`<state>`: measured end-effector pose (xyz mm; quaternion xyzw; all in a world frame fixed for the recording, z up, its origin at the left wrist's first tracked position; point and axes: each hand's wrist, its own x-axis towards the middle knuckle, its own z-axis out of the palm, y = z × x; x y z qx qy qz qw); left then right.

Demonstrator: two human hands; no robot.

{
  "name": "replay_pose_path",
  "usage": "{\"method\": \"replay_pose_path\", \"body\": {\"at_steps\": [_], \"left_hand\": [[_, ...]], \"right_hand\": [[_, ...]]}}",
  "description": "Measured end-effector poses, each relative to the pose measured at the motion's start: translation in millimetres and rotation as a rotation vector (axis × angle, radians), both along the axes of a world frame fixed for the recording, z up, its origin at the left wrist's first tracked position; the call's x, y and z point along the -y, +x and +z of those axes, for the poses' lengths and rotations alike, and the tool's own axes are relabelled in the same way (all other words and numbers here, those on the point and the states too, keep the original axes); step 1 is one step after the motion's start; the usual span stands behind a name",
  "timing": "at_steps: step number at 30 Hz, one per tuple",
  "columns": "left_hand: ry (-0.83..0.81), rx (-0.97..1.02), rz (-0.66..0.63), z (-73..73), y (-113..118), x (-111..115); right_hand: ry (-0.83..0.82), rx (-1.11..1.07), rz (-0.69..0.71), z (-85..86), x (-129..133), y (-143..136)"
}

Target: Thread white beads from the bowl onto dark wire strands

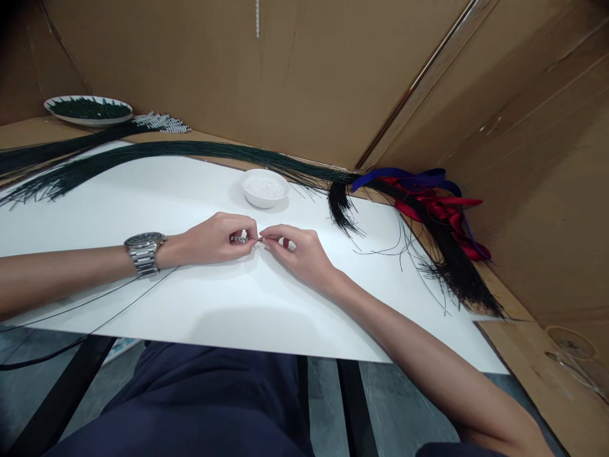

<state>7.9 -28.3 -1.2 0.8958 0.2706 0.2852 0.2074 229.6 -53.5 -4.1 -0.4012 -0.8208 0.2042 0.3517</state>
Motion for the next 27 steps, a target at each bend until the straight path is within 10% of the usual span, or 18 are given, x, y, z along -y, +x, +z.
{"method": "replay_pose_path", "body": {"at_steps": [27], "left_hand": [[0.029, -0.008, -0.023, -1.2, -0.7, 0.5]], "right_hand": [[0.205, 0.143, 0.082, -9.3, -3.9, 3.0]]}}
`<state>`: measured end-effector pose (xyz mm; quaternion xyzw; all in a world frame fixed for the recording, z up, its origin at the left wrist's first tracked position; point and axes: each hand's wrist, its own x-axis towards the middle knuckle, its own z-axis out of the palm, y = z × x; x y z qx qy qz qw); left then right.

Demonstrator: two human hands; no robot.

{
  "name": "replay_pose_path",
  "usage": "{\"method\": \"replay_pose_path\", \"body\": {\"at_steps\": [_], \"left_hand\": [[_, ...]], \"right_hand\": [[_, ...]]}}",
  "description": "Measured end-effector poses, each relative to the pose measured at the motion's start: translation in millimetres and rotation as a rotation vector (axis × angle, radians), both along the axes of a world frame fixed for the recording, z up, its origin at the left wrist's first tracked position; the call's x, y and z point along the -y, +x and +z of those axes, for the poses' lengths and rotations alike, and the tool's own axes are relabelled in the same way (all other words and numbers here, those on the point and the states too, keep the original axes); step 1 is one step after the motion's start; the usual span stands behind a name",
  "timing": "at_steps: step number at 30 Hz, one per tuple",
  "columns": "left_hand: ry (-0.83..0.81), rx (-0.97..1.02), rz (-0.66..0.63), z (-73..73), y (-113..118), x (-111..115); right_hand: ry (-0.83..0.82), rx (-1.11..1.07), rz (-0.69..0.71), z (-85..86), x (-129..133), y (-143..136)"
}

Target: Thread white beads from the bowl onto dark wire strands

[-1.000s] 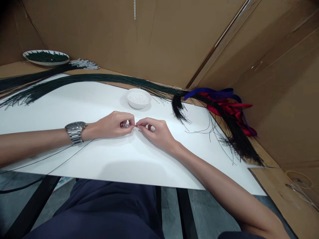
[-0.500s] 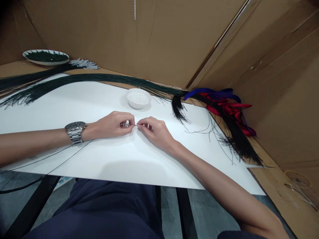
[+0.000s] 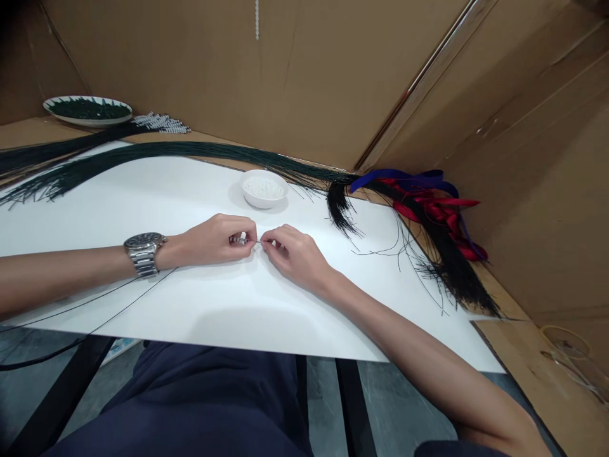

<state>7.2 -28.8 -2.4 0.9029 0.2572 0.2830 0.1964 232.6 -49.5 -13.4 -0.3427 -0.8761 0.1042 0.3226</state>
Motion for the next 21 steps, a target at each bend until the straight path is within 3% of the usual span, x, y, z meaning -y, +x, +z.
{"method": "replay_pose_path", "body": {"at_steps": [21], "left_hand": [[0.005, -0.009, 0.06, -0.1, 1.3, 1.7]], "right_hand": [[-0.049, -0.057, -0.058, 4.1, 4.3, -5.2]]}}
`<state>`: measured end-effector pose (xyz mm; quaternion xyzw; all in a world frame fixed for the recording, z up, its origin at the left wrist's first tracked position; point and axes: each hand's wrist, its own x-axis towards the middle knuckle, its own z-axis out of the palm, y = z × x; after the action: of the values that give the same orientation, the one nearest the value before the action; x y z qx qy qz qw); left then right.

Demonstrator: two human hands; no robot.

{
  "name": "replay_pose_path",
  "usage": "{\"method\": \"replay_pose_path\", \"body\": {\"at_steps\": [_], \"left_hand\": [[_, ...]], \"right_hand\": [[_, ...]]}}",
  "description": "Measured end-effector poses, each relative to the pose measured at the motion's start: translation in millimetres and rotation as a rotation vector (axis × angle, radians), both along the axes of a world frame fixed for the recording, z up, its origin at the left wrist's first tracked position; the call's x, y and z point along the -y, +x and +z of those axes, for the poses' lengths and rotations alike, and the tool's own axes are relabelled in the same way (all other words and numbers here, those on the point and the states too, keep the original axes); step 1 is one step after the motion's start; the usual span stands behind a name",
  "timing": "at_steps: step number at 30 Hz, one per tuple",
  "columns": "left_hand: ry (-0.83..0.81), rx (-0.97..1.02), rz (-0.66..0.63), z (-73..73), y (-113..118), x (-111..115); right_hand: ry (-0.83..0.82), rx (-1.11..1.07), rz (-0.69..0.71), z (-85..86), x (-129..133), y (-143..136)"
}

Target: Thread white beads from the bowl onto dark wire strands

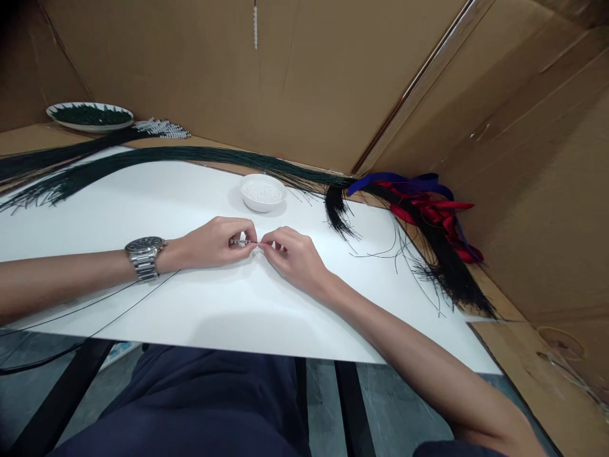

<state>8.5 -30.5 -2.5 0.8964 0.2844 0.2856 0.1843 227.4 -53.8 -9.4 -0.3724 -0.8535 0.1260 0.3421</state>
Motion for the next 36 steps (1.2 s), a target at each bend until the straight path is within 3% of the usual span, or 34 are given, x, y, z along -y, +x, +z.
{"method": "replay_pose_path", "body": {"at_steps": [8, 13, 36], "left_hand": [[-0.002, -0.032, 0.044, 0.2, 0.9, 1.6], [0.037, -0.049, -0.012, -0.9, 0.9, 1.1], [-0.017, -0.048, -0.042, 1.1, -0.4, 2.9]], "right_hand": [[0.028, -0.004, 0.059, 1.5, 0.6, 0.1], [0.058, 0.011, 0.087, -0.2, 0.1, -0.1], [0.073, 0.045, 0.072, -2.1, -1.2, 1.6]]}}
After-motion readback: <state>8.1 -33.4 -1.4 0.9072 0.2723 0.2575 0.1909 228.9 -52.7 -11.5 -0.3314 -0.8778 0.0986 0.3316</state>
